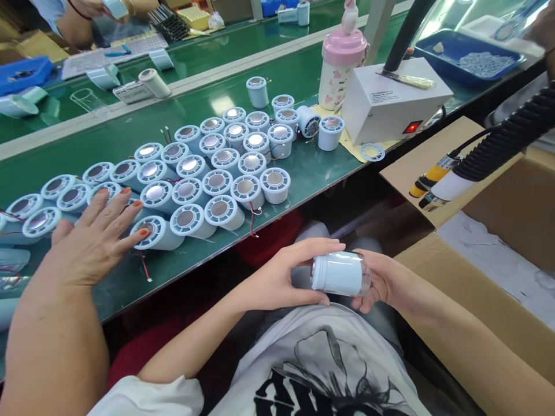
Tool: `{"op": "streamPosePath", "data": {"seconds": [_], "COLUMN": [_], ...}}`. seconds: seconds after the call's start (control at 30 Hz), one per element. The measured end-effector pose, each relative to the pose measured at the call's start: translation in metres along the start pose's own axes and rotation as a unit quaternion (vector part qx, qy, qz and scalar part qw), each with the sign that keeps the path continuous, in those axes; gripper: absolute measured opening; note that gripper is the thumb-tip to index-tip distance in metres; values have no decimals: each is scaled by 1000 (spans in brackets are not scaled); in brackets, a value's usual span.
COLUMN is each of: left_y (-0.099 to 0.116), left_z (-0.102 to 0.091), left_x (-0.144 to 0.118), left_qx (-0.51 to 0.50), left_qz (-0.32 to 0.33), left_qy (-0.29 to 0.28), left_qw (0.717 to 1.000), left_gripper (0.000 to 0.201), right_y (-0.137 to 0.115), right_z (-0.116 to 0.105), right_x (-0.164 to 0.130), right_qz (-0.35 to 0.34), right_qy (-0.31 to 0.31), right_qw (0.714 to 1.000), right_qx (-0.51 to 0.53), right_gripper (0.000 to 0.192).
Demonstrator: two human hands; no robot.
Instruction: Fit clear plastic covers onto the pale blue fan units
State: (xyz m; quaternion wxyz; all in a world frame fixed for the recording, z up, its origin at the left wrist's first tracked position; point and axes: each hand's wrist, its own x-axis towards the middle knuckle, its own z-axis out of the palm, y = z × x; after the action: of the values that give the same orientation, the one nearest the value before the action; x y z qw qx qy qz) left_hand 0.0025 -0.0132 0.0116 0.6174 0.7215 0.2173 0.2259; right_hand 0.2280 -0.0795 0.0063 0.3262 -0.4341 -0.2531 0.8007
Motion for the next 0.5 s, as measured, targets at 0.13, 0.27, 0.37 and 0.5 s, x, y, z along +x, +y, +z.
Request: {"op": "streamPosePath", "data": {"seconds": [0.13,0.27,0.37,0.5], "left_y": [-1,-3,-1,6], "left_z": [-1,1,4,7], "left_x": [1,-1,-2,-2], "left_qx": [3,-1,-16,-45], "left_qz": [7,5,-8,-69], "left_qy": [-1,3,12,29], "left_qw": [1000,1000,1000,996], "left_gripper": [75,72,65,60], "right_y": [3,2,2,10], "right_z": [0,1,2,0], "right_x": [2,3,4,4], "right_qz": [40,78,99,31], "right_qy": [-26,-39,-42,36], "right_qw": [998,994,993,995], "right_qx": [37,69,56,-83], "right_gripper": [47,53,59,60]}}
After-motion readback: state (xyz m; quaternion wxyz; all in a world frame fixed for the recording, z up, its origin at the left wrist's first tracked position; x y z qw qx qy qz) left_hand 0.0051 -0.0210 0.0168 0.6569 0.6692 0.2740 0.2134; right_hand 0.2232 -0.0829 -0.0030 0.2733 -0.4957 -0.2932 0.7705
